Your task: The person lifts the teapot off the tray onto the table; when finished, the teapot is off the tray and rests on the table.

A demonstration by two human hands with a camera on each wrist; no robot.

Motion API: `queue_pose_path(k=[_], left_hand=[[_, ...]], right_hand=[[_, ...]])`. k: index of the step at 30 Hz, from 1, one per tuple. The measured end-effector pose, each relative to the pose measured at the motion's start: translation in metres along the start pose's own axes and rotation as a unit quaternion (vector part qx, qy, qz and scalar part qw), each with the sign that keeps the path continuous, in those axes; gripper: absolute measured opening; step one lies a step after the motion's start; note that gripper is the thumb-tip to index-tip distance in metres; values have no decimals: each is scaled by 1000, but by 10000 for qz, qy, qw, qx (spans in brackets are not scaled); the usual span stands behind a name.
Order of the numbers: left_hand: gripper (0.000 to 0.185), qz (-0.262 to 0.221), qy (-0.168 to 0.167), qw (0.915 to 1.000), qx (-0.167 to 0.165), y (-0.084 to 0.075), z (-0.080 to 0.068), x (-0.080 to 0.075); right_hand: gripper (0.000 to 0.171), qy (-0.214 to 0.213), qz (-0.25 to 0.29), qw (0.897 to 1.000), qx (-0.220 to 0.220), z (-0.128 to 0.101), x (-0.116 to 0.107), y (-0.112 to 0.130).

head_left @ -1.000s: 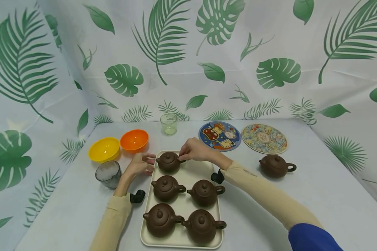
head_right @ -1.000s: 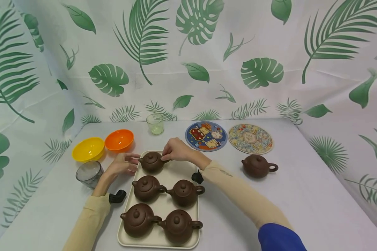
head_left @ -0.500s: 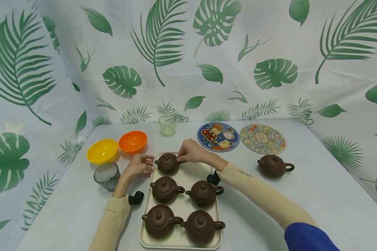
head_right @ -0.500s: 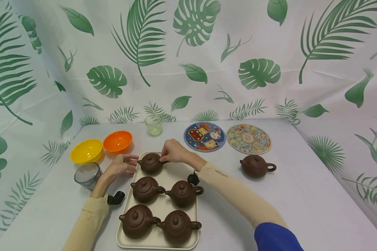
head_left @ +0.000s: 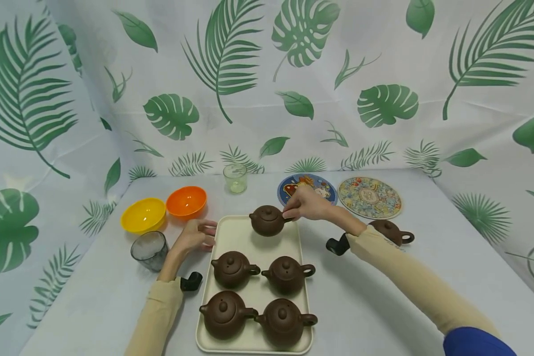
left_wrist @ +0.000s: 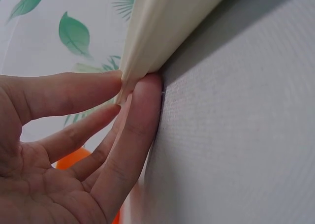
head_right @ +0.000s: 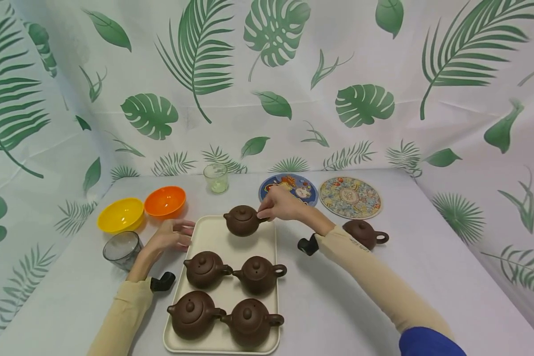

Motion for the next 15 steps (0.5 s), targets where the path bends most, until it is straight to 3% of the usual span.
queue_pose_path(k=[7, 10, 15], left_hand=[[54, 30, 8, 10000, 33, -3, -2, 1], [54, 7, 45, 10000, 71, -3, -3, 0], [54, 6, 14, 10000, 78, 0, -2, 0]], right_hand=[[12, -228, -37, 9989, 412, -45, -33, -23], [13, -256, -112, 9971, 704, -60, -42, -31], [13, -293, -141, 9962, 813, -76, -49, -38]])
Point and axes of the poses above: each hand's wrist, its own z-axis towards the middle knuckle, its own x-axis out of the palm, y = z × x, the point moved 1 cm from there along z, towards the middle knuckle, and after that the axes turned 5 degrees about z, right-handed, at the moved point
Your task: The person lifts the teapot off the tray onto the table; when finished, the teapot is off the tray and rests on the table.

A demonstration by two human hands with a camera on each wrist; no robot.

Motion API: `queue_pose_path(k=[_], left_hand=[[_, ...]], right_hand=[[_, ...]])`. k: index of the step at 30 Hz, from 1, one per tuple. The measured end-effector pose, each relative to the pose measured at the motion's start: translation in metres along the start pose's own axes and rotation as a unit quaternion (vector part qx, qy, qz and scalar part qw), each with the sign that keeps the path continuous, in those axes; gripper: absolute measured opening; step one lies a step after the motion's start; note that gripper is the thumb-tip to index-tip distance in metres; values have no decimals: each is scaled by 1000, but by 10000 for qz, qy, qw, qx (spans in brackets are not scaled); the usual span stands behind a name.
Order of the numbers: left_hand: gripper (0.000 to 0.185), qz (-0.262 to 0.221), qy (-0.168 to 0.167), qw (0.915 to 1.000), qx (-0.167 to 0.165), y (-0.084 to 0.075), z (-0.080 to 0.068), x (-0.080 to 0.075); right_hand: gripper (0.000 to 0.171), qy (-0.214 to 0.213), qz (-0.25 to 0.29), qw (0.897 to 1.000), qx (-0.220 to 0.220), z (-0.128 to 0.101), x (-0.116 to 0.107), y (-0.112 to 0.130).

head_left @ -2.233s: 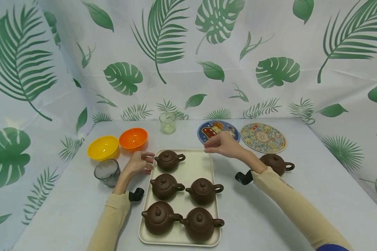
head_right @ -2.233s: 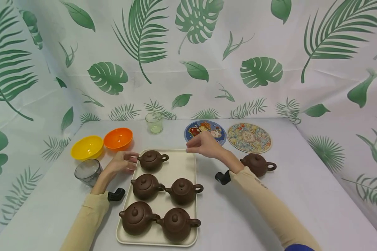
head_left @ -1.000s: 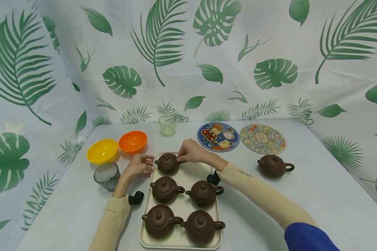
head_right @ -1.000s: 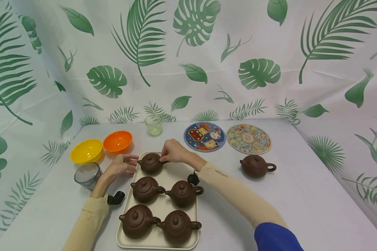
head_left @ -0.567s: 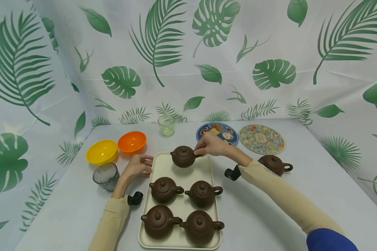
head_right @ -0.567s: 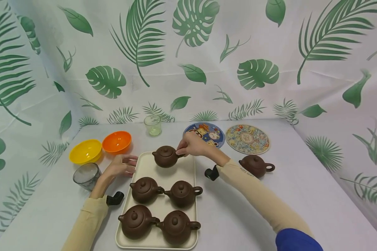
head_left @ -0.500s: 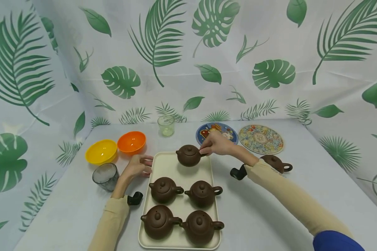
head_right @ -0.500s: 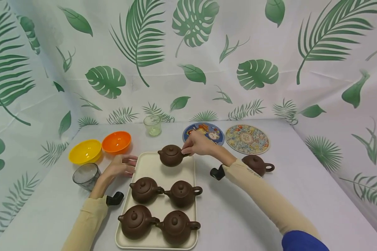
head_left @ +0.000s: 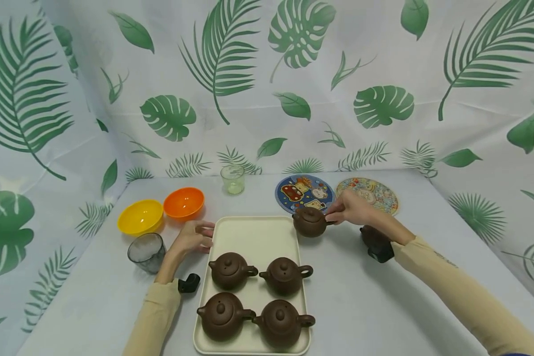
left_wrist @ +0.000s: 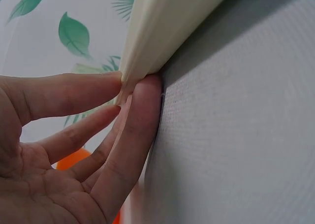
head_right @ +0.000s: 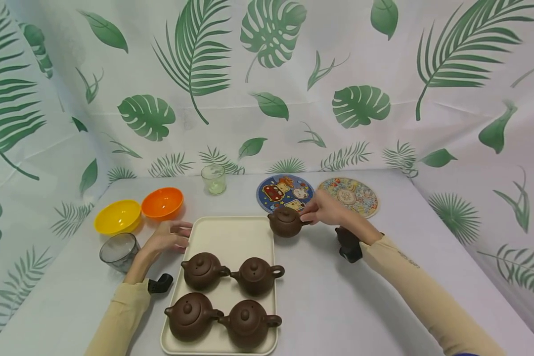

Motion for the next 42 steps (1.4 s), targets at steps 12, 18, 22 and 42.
queue_pose_path(k=[12, 18, 22, 42], left_hand=[[54, -31, 10, 10000, -24, 2, -3, 0], [53, -19, -20, 10000, -21, 3, -2, 1], [53, -5, -9, 10000, 3, 2, -2, 0], [52, 67, -50, 10000, -35, 0, 0, 1]], right_hand=[[9, -41, -365, 9990, 248, -7, 10, -15], [11, -62, -366, 9989, 293, -9, 11, -15], [11, -95, -578, 9981, 209, -8, 10, -15], [24, -800, 230, 9954, -468, -21, 67, 52]])
Point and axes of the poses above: each hand's wrist, its own z-axis towards the middle knuckle, its own x-axis out of the palm, y = z × x, the point moved 1 cm from there along z, towards the middle knuckle, and after that the axes turned 5 degrees about z, right-handed, at the moved point
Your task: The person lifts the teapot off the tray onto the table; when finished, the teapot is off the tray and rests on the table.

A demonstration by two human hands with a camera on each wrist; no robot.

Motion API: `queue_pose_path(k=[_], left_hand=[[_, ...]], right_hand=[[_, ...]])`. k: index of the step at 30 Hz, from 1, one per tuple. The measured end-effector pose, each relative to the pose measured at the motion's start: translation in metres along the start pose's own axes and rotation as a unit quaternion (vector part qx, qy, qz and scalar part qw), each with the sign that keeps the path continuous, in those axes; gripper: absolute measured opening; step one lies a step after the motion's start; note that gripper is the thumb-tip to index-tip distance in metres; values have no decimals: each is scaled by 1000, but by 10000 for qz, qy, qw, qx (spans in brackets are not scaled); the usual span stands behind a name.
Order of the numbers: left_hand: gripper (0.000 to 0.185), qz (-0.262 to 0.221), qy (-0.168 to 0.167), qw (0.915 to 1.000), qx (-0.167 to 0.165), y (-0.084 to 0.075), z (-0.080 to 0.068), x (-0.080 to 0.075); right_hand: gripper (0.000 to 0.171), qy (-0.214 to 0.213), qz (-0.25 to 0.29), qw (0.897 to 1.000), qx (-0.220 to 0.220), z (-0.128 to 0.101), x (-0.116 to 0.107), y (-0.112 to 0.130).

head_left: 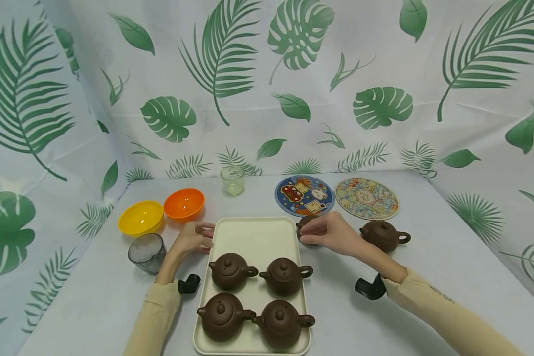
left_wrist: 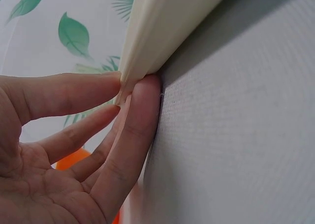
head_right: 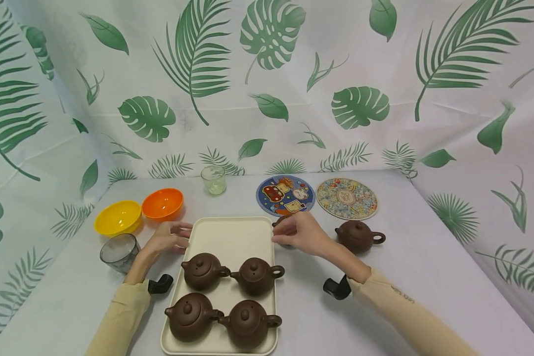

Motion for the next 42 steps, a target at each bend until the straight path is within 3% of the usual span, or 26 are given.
queue_pose_path(k=[7, 18, 35, 42], left_hand=[[53, -25, 4, 10000, -16, 0, 1, -1], [53, -52, 27, 10000, 28, 0, -1, 0], [53, -35, 35, 10000, 23, 1, -1, 1], [53, -22, 25, 10000, -17, -1, -1, 1]], right_hand=[[28, 524, 174, 9983, 193, -18, 21, 4], [16, 782, 190, 9966, 179, -29, 35, 1], [8, 594, 84, 9980, 206, -33, 38, 4], [9, 419, 162, 9990, 46, -36, 21, 2]])
Point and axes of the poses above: each hand's wrist, its own z-axis towards the middle knuckle, its own x-axis out of the palm, y = z × x, the point moved 1 cm from there along z, towards the middle knuckle, and after that the axes turned 5 degrees about z, right-handed, at the moved point
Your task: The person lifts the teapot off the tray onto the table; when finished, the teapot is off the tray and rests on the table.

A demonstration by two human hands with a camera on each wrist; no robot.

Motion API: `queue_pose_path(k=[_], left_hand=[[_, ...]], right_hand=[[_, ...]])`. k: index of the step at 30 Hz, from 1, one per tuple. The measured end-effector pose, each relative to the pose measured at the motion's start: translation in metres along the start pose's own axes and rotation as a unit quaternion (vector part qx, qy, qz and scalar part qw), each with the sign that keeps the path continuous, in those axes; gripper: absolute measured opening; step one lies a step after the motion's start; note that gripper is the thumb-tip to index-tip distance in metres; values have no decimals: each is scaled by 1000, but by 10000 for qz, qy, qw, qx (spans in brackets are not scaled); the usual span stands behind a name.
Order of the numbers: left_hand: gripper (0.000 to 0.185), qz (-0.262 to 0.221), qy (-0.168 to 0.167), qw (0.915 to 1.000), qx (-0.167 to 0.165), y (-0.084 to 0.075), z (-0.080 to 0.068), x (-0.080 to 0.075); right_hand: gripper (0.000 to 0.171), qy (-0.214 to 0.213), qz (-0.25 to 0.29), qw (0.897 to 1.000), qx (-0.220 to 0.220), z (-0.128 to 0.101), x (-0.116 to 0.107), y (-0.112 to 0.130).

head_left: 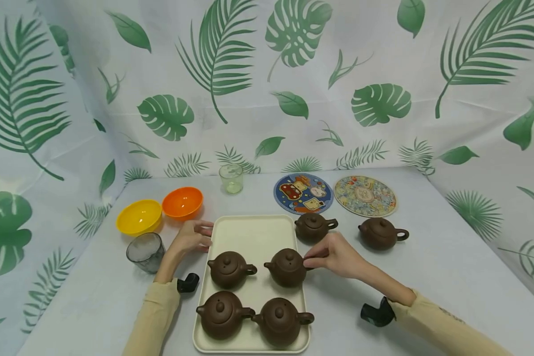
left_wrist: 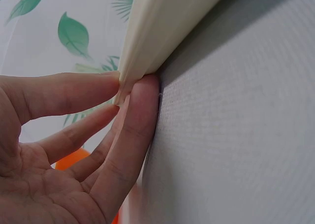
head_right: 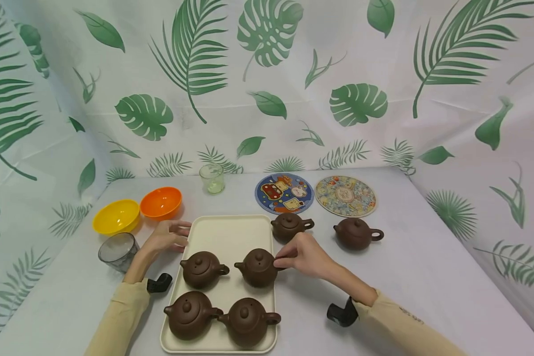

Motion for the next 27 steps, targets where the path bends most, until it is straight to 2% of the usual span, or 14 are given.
queue_pose_path(k=[5, 12, 21, 27], left_hand=[[53, 17, -13, 10000, 14, -2, 0, 0], [53, -2, 10, 10000, 32, 0, 0, 0], [55, 2, 40, 9999, 96, 1, 0, -1], [54, 30, 46, 10000, 82, 2, 1, -1]], right_hand=[[8, -128, -176, 9997, -119, -13, -28, -2], [9, -238, -339, 9985, -369, -49, -67, -15], [12, -337, -362, 9984, -291, -101, -106, -46], [13, -467, -464, 9978, -7, -128, -124, -62]])
Point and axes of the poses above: each hand's wrist, its own z-axis towards the middle knuckle, its own x-axis out of the palm, y = z × x, the point moved 1 cm from there along z, towards the middle knuckle, and after that the axes turned 5 degrees about z, right-handed, at the moved point
